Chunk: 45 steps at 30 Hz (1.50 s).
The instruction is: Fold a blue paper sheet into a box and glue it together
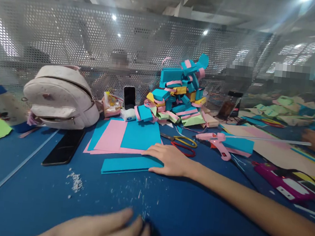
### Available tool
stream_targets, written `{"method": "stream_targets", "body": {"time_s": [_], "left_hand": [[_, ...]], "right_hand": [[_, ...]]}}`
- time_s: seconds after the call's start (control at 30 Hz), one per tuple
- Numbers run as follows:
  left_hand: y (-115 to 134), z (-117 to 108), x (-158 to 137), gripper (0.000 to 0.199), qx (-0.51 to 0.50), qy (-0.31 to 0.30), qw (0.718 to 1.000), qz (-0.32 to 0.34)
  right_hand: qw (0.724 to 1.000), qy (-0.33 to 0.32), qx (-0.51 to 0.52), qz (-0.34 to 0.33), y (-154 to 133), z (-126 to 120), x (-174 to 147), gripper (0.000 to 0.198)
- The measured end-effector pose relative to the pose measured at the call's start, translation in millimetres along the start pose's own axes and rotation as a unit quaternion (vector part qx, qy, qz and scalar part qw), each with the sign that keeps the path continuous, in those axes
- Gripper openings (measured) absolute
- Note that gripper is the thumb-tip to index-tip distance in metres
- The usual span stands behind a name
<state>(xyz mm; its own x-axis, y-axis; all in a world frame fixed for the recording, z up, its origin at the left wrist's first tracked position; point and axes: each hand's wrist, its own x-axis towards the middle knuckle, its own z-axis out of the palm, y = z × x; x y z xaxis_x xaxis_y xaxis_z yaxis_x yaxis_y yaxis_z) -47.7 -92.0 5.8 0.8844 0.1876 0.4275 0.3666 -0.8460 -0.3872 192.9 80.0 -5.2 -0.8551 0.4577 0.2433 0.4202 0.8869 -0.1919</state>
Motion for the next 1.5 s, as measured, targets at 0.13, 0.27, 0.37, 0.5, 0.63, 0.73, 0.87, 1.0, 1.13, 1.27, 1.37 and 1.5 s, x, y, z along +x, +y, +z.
{"method": "stream_targets", "body": {"time_s": [0.13, 0.27, 0.37, 0.5, 0.63, 0.73, 0.87, 1.0, 1.13, 1.27, 1.37, 1.5], "left_hand": [[-35, 23, 26, 0.026, -0.036, -0.04, 0.998, -0.039], [-67, 52, 26, 0.024, -0.042, -0.063, 0.984, -0.161], [-84, 61, 20, 0.016, -0.034, -0.05, 0.975, -0.214], [-92, 55, 23, 0.031, -0.028, -0.045, 0.975, -0.217], [-92, 46, 30, 0.034, -0.012, -0.031, 0.977, -0.211], [-92, 45, 31, 0.012, -0.003, -0.006, 0.979, -0.205], [-92, 44, 29, 0.019, -0.035, 0.004, 0.988, -0.153], [-90, 43, 29, 0.026, -0.054, -0.022, 0.993, -0.099], [-88, 41, 29, 0.024, 0.012, 0.021, 0.999, -0.042], [-86, 33, 30, 0.018, 0.075, 0.061, 0.994, 0.042], [-84, 24, 32, 0.017, 0.101, 0.053, 0.989, 0.094], [-81, 12, 38, 0.018, 0.117, 0.048, 0.98, 0.151]], "right_hand": [[1.0, -0.012, -0.022, -0.004, -3, -4, 7, 0.03], [0.998, -0.015, -0.055, 0.018, -3, -13, 9, 0.02], [0.997, 0.017, -0.032, 0.068, -3, -23, 7, 0.016], [0.98, 0.042, 0.159, 0.111, 0, -28, 6, 0.032], [0.914, 0.04, 0.365, 0.174, 3, -19, 5, 0.043], [0.878, 0.035, 0.442, 0.181, 5, -11, 3, 0.059], [0.878, 0.045, 0.439, 0.183, 8, -9, 2, 0.057], [0.942, 0.107, 0.289, 0.136, 0, -14, 1, 0.055], [0.988, 0.097, 0.093, 0.079, -15, -15, -2, 0.061], [0.989, 0.062, 0.077, 0.11, -17, -7, -4, 0.075], [0.981, 0.053, 0.128, 0.138, -14, -3, -5, 0.074], [0.969, 0.047, 0.196, 0.14, -15, -1, -6, 0.071]]}}
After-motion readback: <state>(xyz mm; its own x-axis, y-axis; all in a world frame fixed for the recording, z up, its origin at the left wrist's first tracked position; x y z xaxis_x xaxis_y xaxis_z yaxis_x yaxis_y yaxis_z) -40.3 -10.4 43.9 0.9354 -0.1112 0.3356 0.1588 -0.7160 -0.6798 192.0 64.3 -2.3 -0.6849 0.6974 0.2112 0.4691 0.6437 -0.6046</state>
